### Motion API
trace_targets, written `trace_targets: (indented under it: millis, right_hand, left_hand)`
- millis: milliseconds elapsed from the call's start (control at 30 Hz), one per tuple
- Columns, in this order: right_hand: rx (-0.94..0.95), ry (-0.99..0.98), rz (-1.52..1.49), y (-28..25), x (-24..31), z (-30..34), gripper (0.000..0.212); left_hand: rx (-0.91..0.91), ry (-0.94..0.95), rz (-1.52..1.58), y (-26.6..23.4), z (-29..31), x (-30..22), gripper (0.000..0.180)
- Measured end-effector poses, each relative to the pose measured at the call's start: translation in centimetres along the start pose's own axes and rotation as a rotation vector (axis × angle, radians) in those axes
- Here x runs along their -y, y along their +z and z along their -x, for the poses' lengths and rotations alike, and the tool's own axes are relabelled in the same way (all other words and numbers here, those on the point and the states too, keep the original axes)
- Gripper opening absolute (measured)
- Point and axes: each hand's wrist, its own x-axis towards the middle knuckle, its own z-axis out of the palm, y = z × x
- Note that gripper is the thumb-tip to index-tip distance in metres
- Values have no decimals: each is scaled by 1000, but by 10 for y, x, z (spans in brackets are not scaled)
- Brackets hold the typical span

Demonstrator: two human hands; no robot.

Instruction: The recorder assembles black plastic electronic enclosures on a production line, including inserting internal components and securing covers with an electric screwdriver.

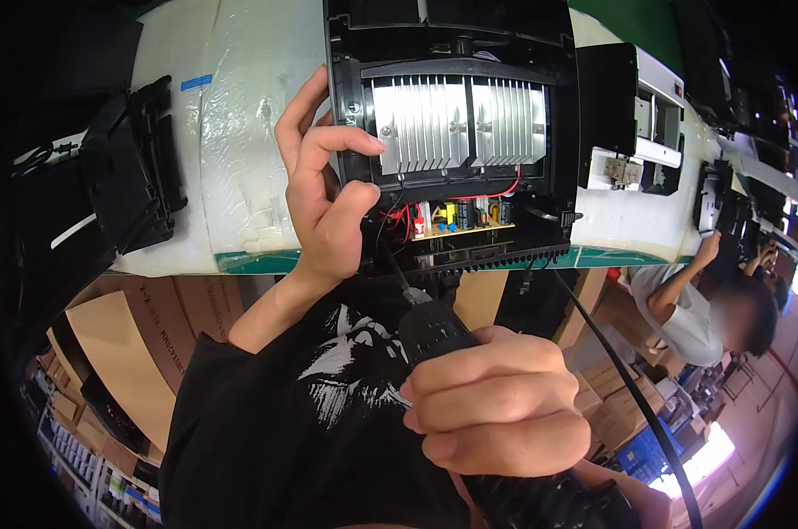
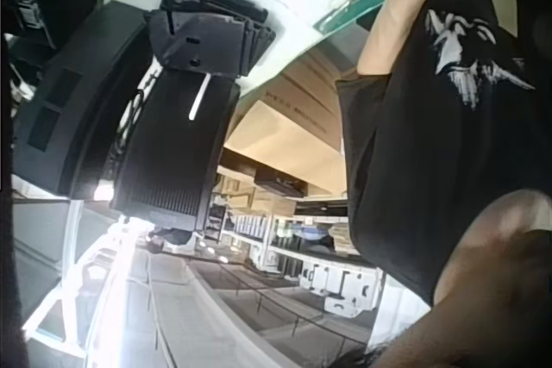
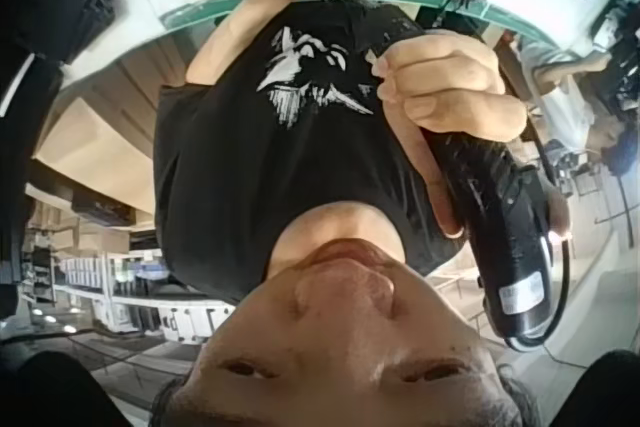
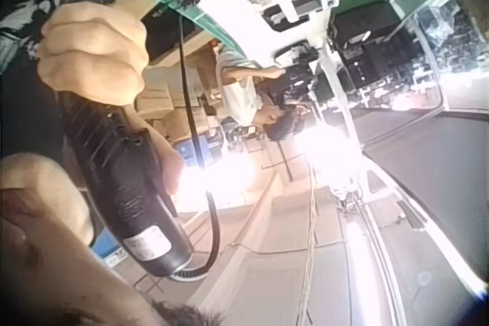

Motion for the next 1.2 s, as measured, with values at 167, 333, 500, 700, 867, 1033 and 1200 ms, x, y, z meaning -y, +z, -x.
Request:
trace_targets:
  millis: [167,333,500,700,867,1033,1200]
  right_hand:
    - [-136,-105,6,19,-9,3,17]
    - [7,-76,-23,16,-13,3,18]
    - [50,-158,-21,25,-21,0,19]
    - [-30,-267,-83,42,-34,-9,52]
    - [-79,-343,-52,41,-32,-10,87]
    - [-30,-119,-297,31,-29,-7,71]
    - [-67,-87,-202,12,-2,-19,69]
  left_hand:
    - [-62,-19,69,2,0,-6,29]
    - [-162,1,135,7,-1,-3,28]
    - [-128,-55,95,5,2,-6,31]
    - [-138,-61,85,5,2,-5,33]
    - [-154,-4,67,8,-4,-5,36]
    - [-113,10,-4,3,-3,-11,42]
    - [48,-96,47,-5,-5,-22,44]
